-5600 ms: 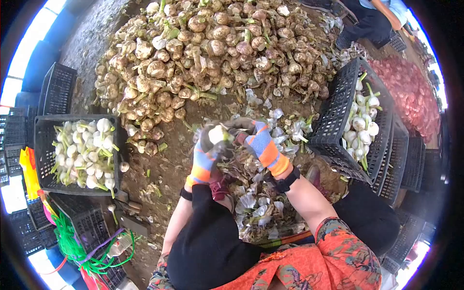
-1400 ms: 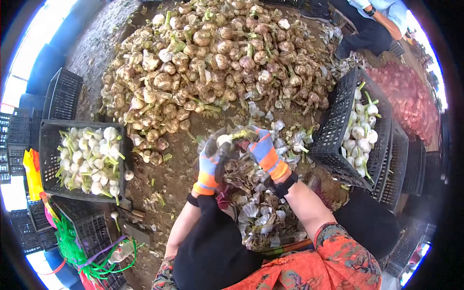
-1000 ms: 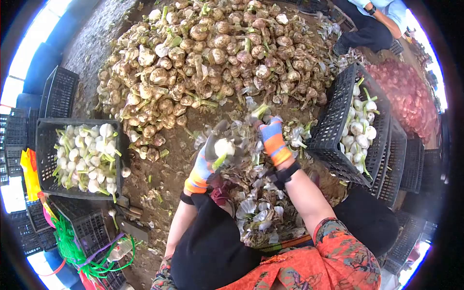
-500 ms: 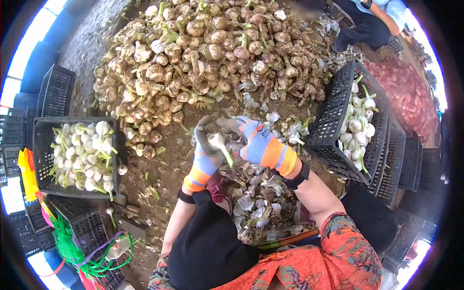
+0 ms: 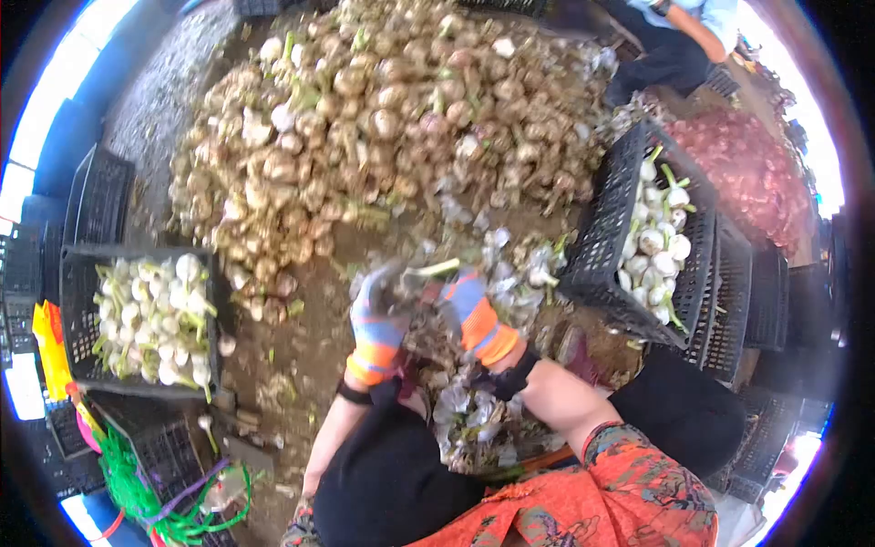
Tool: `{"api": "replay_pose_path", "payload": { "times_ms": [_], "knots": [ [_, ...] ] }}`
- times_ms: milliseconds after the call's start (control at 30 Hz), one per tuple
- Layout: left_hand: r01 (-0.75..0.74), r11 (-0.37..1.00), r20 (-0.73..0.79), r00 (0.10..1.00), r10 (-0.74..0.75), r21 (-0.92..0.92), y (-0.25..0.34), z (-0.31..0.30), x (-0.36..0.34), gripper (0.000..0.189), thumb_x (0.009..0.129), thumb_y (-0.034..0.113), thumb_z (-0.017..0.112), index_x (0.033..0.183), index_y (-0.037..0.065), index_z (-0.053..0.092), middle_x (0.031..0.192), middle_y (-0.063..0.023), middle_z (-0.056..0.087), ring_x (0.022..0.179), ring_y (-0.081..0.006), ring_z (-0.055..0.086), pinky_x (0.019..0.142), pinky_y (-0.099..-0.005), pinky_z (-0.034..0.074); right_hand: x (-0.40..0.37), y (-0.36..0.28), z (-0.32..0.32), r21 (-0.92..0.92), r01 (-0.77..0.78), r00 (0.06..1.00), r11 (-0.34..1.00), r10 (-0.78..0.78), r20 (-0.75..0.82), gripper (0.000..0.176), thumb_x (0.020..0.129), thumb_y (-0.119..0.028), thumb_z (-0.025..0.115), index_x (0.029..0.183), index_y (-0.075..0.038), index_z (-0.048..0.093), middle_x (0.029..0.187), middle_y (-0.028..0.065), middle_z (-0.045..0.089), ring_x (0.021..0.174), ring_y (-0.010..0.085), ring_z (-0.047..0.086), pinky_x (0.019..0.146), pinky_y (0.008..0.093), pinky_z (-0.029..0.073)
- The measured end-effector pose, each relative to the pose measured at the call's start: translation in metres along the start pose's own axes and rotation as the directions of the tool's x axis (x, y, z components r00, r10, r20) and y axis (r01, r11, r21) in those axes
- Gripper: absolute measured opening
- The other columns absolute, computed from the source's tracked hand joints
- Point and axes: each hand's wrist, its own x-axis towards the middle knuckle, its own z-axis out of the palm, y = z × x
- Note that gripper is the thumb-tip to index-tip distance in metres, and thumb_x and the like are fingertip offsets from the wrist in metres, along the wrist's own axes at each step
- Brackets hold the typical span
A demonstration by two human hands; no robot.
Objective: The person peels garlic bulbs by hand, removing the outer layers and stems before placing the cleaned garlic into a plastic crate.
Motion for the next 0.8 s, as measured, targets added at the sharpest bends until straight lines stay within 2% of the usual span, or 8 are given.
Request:
{"api": "replay_pose_path", "payload": {
  "times_ms": [100,167,300,333,500,567,767,800],
  "knots": [
    [-0.008,0.984,-0.047,0.999,0.0,-0.18,-0.005,0.003,0.001,0.047,0.068,-0.014,0.063,0.112,0.001,0.053,0.109,-0.0093,0.059,0.099,-0.0191,0.056,0.088,-0.0316,0.044,-0.006,-0.006,0.007,-0.06,-0.053,0.996,0.997,0.048,-0.071,0.02,0.078,0.002,0.053,0.097,0.003,0.06,0.092,0.008,0.064,0.084,0.0165,0.062,0.073,0.0308,0.05],
    [0.059,0.957,-0.071,0.994,-0.082,-0.283,-0.01,0.001,0.001,0.044,0.068,-0.008,0.068,0.108,0.0,0.053,0.111,-0.0102,0.057,0.1,-0.0196,0.056,0.087,-0.0317,0.045,-0.009,0.0,0.006,0.437,0.095,0.995,0.894,-0.08,-0.053,0.025,0.077,0.004,0.05,0.101,0.004,0.058,0.091,0.0102,0.064,0.082,0.0169,0.061,0.071,0.0283,0.049],
    [-0.063,0.971,-0.032,0.998,0.057,-0.232,0.02,0.001,0.01,0.061,0.059,-0.005,0.078,0.112,0.002,0.049,0.108,-0.0081,0.057,0.099,-0.0177,0.056,0.086,-0.0304,0.047,-0.004,-0.021,0.003,0.213,0.138,0.978,0.967,-0.166,0.123,0.025,0.077,0.001,0.052,0.101,0.004,0.058,0.09,0.0099,0.064,0.08,0.0141,0.06,0.072,0.0258,0.048],
    [0.107,0.844,0.02,0.993,-0.113,-0.525,0.039,0.003,0.012,0.06,0.058,0.001,0.081,0.109,0.0,0.049,0.105,-0.0091,0.058,0.096,-0.0189,0.057,0.087,-0.0318,0.046,-0.006,-0.031,0.006,0.161,0.149,0.982,0.976,-0.164,0.089,0.025,0.077,0.001,0.053,0.101,0.003,0.058,0.09,0.0093,0.064,0.08,0.0131,0.06,0.072,0.0249,0.047],
    [-0.062,0.938,0.231,0.962,0.148,-0.341,0.128,-0.001,0.032,0.065,0.058,0.001,0.081,0.114,-0.001,0.048,0.11,-0.0104,0.058,0.101,-0.0177,0.056,0.087,-0.0311,0.046,-0.036,-0.113,0.009,0.39,0.254,0.924,0.885,-0.341,0.174,0.027,0.077,-0.004,0.063,0.102,0.002,0.059,0.094,0.0057,0.064,0.082,0.0109,0.059,0.074,0.026,0.048],
    [-0.096,0.974,0.283,0.947,0.154,-0.207,0.162,-0.004,0.037,0.065,0.057,0.0,0.081,0.113,0.0,0.049,0.111,-0.0101,0.058,0.102,-0.0175,0.056,0.087,-0.0307,0.047,-0.054,-0.157,0.014,-0.144,0.482,0.873,0.864,-0.46,0.161,0.03,0.077,-0.005,0.063,0.106,0.001,0.058,0.094,0.0058,0.064,0.083,0.0111,0.059,0.074,0.0263,0.049],
    [-0.513,0.856,0.388,0.802,0.454,0.059,0.281,0.032,0.02,0.063,0.055,-0.004,0.08,0.111,0.002,0.05,0.106,-0.0065,0.057,0.097,-0.0147,0.056,0.084,-0.029,0.047,-0.124,-0.242,0.018,0.335,0.442,0.845,0.832,-0.512,0.157,0.037,0.07,0.005,0.065,0.107,0.005,0.057,0.093,0.0128,0.064,0.075,0.0191,0.062,0.066,0.0296,0.052],
    [-0.304,0.953,0.426,0.86,0.282,-0.017,0.304,0.039,0.007,0.063,0.057,-0.006,0.078,0.112,0.001,0.05,0.106,-0.0058,0.056,0.096,-0.0141,0.056,0.083,-0.0286,0.048,-0.129,-0.249,0.012,0.392,0.367,0.873,0.844,-0.458,0.169,0.035,0.071,0.007,0.064,0.105,0.006,0.057,0.092,0.0127,0.064,0.076,0.0189,0.063,0.067,0.0298,0.052]
  ]
}}
